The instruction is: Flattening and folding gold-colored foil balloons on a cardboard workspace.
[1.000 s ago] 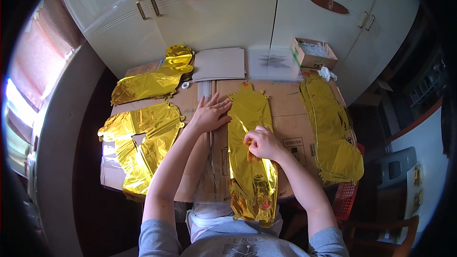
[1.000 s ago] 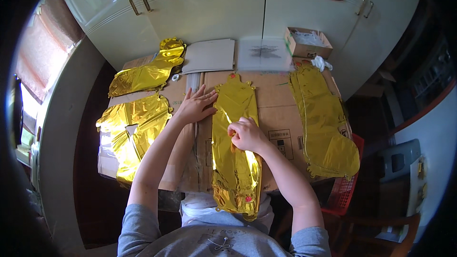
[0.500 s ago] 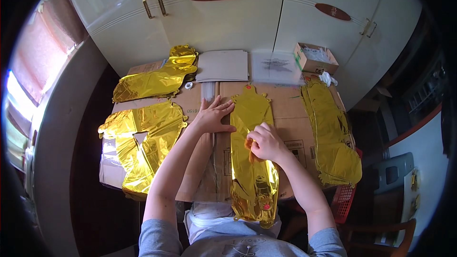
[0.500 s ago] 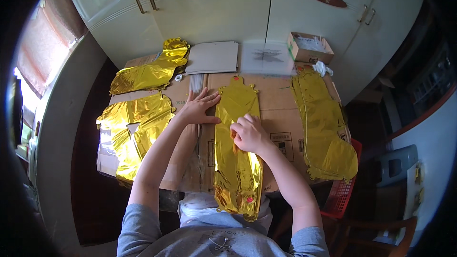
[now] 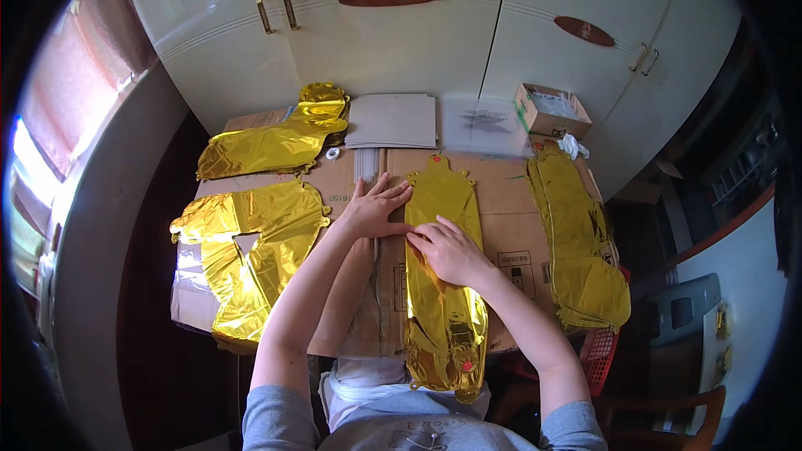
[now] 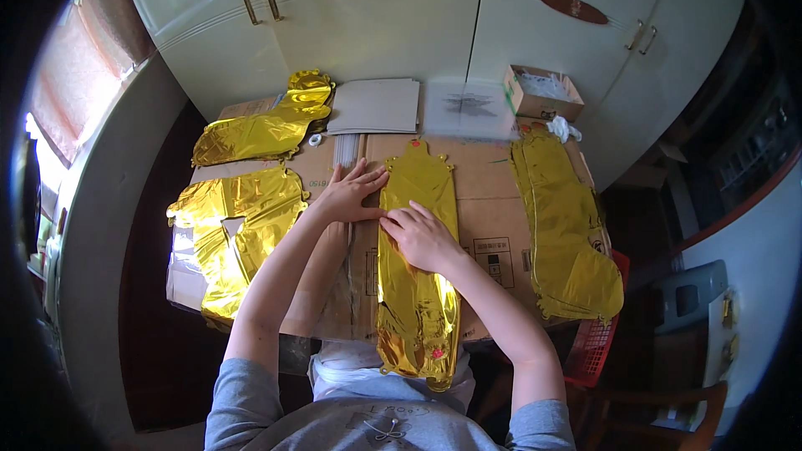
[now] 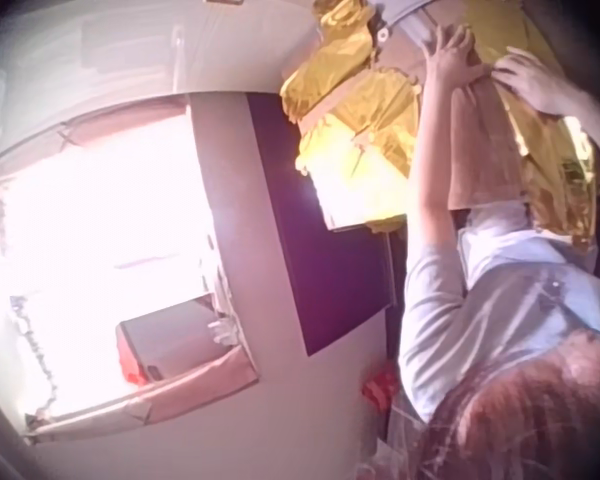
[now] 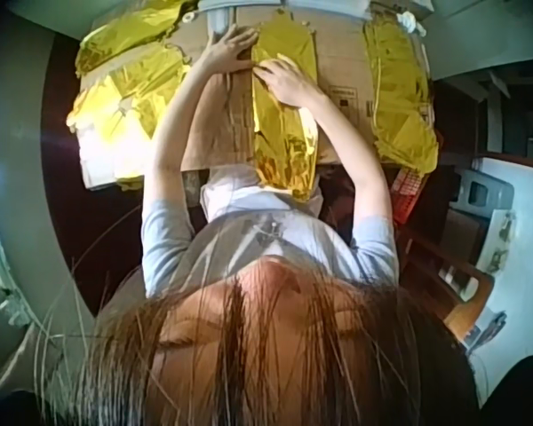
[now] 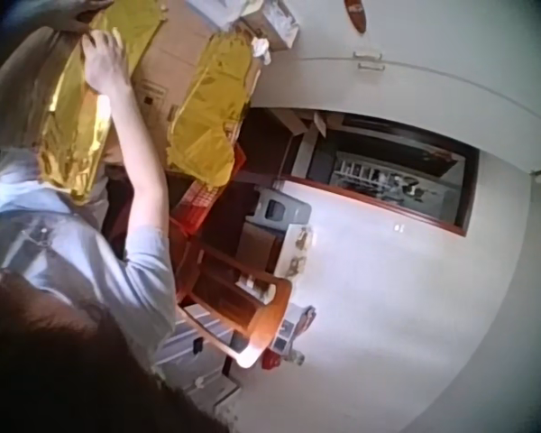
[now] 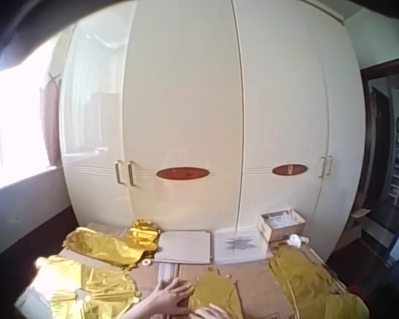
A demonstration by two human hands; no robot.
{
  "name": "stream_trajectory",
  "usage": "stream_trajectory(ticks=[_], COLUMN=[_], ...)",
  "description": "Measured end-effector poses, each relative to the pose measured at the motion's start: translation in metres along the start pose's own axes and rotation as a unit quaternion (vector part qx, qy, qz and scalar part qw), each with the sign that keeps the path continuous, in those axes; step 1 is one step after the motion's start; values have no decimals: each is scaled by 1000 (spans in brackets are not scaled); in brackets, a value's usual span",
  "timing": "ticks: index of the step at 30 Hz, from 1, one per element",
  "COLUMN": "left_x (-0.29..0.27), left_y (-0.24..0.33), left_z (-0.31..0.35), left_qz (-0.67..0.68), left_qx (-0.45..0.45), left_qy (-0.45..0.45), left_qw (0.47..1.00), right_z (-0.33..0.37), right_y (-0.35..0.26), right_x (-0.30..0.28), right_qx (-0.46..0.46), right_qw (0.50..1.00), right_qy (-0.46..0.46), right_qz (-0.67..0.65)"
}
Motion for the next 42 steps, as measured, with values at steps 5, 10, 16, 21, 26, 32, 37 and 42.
stream_trajectory(ticks=[5,10,16,21,26,32,37,42], left_x=[-3,-5,-2,-2,0,1,-1,-1], left_y=[1,1,1,2,1,1,1,1], left_z=[2,2,2,1,1,0,1,1], left_qz=[-2,6,0,-8,-9,-23,-18,-12], left_qx=[-3,-2,-2,-2,-2,-3,-3,-2], left_qy=[1,2,7,5,3,8,-2,0], left_qw=[1000,1000,1000,1000,1000,1000,1000,1000], right_z=[-1,3,12,22,28,41,51,61], right_y=[-1,2,-6,-16,-28,-40,-49,-61], right_x=[0,6,14,22,23,27,29,35], right_qx=[19,27,44,48,43,23,29,24], right_qw=[1000,999,996,993,991,989,986,985], right_qy=[-20,-37,-73,-104,-121,-145,-163,-173], right_qz=[8,12,12,18,21,16,-21,-19])
Point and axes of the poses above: each hand's wrist, its own z-axis away from the middle knuckle, its own x-axis out of the palm, y = z × x, the point moved 9 cm from there along -z, towards the middle knuckle, and after that the axes turned 15 degrees about -z, right-handed, at the moved point
